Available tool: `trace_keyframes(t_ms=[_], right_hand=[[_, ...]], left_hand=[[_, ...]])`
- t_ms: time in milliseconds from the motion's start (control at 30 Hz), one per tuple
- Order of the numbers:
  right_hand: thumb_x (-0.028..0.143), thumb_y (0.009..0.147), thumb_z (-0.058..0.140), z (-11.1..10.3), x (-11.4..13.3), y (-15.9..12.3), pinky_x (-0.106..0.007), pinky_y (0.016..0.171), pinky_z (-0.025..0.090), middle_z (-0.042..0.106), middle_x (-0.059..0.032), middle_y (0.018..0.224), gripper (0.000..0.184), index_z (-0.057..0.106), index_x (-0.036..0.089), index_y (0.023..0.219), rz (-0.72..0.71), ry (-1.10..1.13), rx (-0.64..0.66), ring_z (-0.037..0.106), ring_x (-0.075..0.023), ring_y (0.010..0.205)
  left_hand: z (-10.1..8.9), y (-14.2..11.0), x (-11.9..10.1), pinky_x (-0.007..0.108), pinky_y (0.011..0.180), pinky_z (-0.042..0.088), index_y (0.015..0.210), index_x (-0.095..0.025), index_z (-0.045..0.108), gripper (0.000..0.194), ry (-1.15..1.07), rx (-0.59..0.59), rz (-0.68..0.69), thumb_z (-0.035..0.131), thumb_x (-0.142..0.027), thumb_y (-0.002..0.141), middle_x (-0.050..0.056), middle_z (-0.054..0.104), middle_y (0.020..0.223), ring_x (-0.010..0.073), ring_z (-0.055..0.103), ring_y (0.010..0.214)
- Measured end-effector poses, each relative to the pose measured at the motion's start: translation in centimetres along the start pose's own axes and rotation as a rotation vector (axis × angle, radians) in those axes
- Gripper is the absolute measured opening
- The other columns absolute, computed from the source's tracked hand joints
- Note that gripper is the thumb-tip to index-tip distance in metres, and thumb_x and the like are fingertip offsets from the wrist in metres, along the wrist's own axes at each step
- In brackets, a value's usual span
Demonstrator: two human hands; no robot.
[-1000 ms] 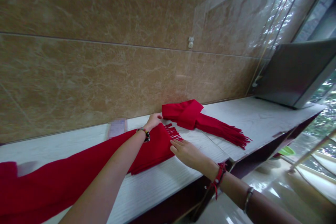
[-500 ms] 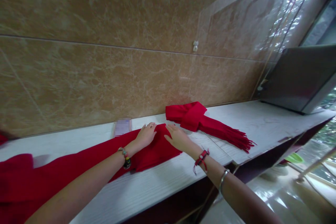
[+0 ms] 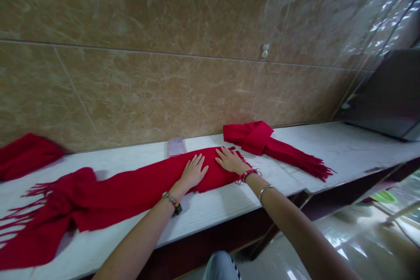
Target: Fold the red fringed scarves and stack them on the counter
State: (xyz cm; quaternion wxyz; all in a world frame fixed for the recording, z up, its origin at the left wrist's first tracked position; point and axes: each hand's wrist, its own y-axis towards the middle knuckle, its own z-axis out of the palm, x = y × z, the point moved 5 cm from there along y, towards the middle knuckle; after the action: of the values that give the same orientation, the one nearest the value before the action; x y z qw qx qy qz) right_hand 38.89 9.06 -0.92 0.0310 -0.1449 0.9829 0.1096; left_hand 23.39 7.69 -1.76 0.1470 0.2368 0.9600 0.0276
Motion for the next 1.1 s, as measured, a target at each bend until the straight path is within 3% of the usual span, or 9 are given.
trace_keyframes(t_ms=[133, 267, 433, 567, 667, 767, 900, 967, 1100], right_hand=[[0.036, 0.09, 0.028, -0.9, 1.9, 0.6, -0.05, 0.1, 0.021, 0.032, -0.0195, 0.137, 0.05, 0.034, 0.008, 0.131, 0.018, 0.002, -0.051, 0.022, -0.0276, 0.128], [0.036, 0.092, 0.023, -0.3, 3.6, 1.2, -0.047, 0.099, 0.024, 0.033, -0.0129, 0.138, 0.047, 0.031, 0.016, 0.134, -0.059, 0.05, -0.034, 0.024, -0.0239, 0.128], [0.031, 0.091, 0.027, 1.1, 2.5, 1.9, -0.046, 0.097, 0.028, 0.037, -0.0157, 0.135, 0.044, 0.036, 0.015, 0.131, -0.082, 0.0, -0.017, 0.03, -0.0248, 0.125], [0.035, 0.09, 0.029, 1.2, 0.7, 2.2, -0.046, 0.096, 0.029, 0.037, -0.0197, 0.133, 0.046, 0.037, 0.013, 0.131, 0.055, -0.017, 0.019, 0.033, -0.0275, 0.123], [0.039, 0.09, 0.028, 0.3, 0.8, 2.4, -0.048, 0.095, 0.028, 0.035, -0.0211, 0.134, 0.05, 0.038, 0.012, 0.13, 0.145, -0.026, 0.016, 0.032, -0.0301, 0.123], [0.034, 0.09, 0.029, -0.9, 3.3, 3.1, -0.046, 0.099, 0.026, 0.031, -0.0182, 0.137, 0.048, 0.035, 0.011, 0.132, 0.018, 0.01, -0.053, 0.028, -0.0272, 0.126], [0.029, 0.091, 0.026, -0.1, 7.0, 3.5, -0.038, 0.099, 0.03, 0.035, -0.0097, 0.137, 0.044, 0.034, 0.017, 0.132, -0.298, 0.135, 0.068, 0.03, -0.0194, 0.126], [0.031, 0.092, 0.024, 0.7, 6.6, 3.4, -0.041, 0.098, 0.031, 0.034, -0.0093, 0.138, 0.044, 0.033, 0.02, 0.133, -0.265, 0.128, 0.065, 0.029, -0.0207, 0.127], [0.027, 0.091, 0.027, 1.8, 3.0, 2.9, -0.045, 0.097, 0.03, 0.04, -0.0144, 0.133, 0.042, 0.037, 0.016, 0.13, -0.147, -0.039, -0.019, 0.035, -0.0229, 0.123]], left_hand=[[0.0, -0.7, 0.5, 0.04, 0.105, 0.018, 0.135, -0.01, 0.027, 0.057, -0.04, 0.015, 0.005, 0.026, -0.042, 0.087, 0.012, 0.019, 0.144, 0.0244, 0.014, 0.132], [0.2, -1.0, 1.1, 0.04, 0.104, 0.018, 0.135, -0.005, 0.023, 0.063, -0.044, 0.004, -0.03, 0.026, -0.045, 0.086, 0.016, 0.015, 0.144, 0.0272, 0.012, 0.132], [0.4, -1.4, 1.6, 0.043, 0.104, 0.016, 0.137, -0.007, 0.02, 0.072, -0.04, 0.032, -0.12, 0.028, -0.054, 0.083, 0.017, 0.01, 0.144, 0.0296, 0.01, 0.132], [0.0, -1.9, 1.7, 0.044, 0.104, 0.015, 0.137, -0.009, 0.019, 0.077, -0.036, 0.052, -0.185, 0.029, -0.059, 0.08, 0.017, 0.009, 0.144, 0.0295, 0.01, 0.132], [-0.1, -2.1, 1.7, 0.046, 0.104, 0.014, 0.137, -0.009, 0.019, 0.079, -0.031, 0.05, -0.224, 0.029, -0.061, 0.078, 0.018, 0.009, 0.144, 0.03, 0.01, 0.132], [0.1, -2.0, 1.8, 0.047, 0.104, 0.014, 0.137, -0.008, 0.02, 0.08, -0.038, 0.04, -0.223, 0.029, -0.061, 0.078, 0.018, 0.01, 0.143, 0.0302, 0.01, 0.132], [0.3, -2.0, 2.4, 0.05, 0.103, 0.013, 0.137, -0.007, 0.02, 0.087, -0.042, 0.04, -0.266, 0.03, -0.066, 0.074, 0.018, 0.006, 0.144, 0.0321, 0.004, 0.132], [0.2, -2.1, 2.7, 0.052, 0.102, 0.013, 0.137, -0.007, 0.019, 0.091, -0.046, 0.054, -0.291, 0.032, -0.068, 0.071, 0.017, 0.004, 0.144, 0.0342, 0.003, 0.131], [-0.1, -2.4, 2.6, 0.053, 0.102, 0.012, 0.138, -0.007, 0.018, 0.094, -0.057, 0.086, -0.296, 0.032, -0.07, 0.069, 0.017, 0.004, 0.144, 0.0358, 0.003, 0.131]])
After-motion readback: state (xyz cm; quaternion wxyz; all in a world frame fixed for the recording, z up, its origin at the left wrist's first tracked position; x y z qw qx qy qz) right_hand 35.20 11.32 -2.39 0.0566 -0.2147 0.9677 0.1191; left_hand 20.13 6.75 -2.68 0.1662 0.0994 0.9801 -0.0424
